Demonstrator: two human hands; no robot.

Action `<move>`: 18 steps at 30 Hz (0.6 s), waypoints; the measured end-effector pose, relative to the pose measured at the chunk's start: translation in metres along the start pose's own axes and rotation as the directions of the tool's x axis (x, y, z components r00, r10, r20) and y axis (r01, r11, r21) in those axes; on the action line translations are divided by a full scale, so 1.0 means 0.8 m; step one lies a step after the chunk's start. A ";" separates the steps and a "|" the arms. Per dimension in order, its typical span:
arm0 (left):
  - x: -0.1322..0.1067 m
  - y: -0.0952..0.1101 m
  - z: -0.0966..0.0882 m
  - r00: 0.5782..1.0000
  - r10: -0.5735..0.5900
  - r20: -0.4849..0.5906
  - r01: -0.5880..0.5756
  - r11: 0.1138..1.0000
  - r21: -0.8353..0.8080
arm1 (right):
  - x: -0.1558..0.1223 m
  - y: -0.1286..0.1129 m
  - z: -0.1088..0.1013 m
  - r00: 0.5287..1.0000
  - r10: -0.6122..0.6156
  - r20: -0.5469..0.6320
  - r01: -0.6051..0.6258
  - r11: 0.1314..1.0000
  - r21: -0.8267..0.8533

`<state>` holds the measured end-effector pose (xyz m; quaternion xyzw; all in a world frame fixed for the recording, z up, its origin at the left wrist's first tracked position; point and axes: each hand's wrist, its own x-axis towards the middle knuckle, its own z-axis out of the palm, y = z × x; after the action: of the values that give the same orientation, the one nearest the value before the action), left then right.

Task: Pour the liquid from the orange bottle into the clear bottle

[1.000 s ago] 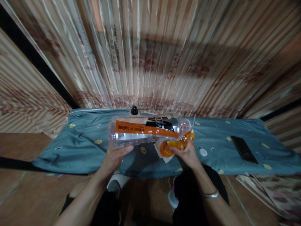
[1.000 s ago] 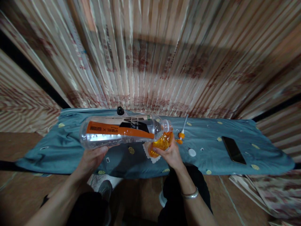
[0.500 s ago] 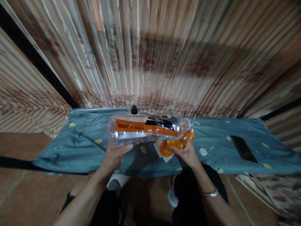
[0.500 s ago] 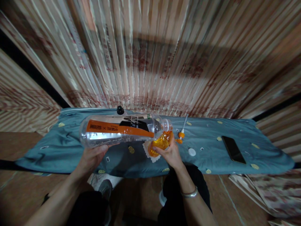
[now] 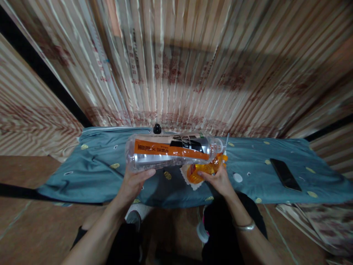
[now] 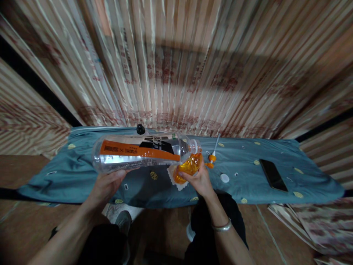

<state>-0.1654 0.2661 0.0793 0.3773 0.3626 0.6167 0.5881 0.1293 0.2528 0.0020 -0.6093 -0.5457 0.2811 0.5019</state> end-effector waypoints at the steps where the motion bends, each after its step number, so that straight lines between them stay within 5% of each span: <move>1: 0.000 0.001 0.001 1.000 -0.002 0.004 0.002 1.000 0.003 | 0.000 0.000 0.000 1.000 0.004 -0.009 -0.004 1.000 -0.007; 18: 0.004 -0.008 -0.007 0.999 0.038 0.025 -0.038 0.999 0.006 | 0.001 -0.004 0.000 1.000 0.013 -0.007 -0.013 1.000 0.011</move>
<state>-0.1679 0.2698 0.0714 0.3936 0.3498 0.6219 0.5796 0.1280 0.2532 0.0050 -0.6110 -0.5383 0.2853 0.5054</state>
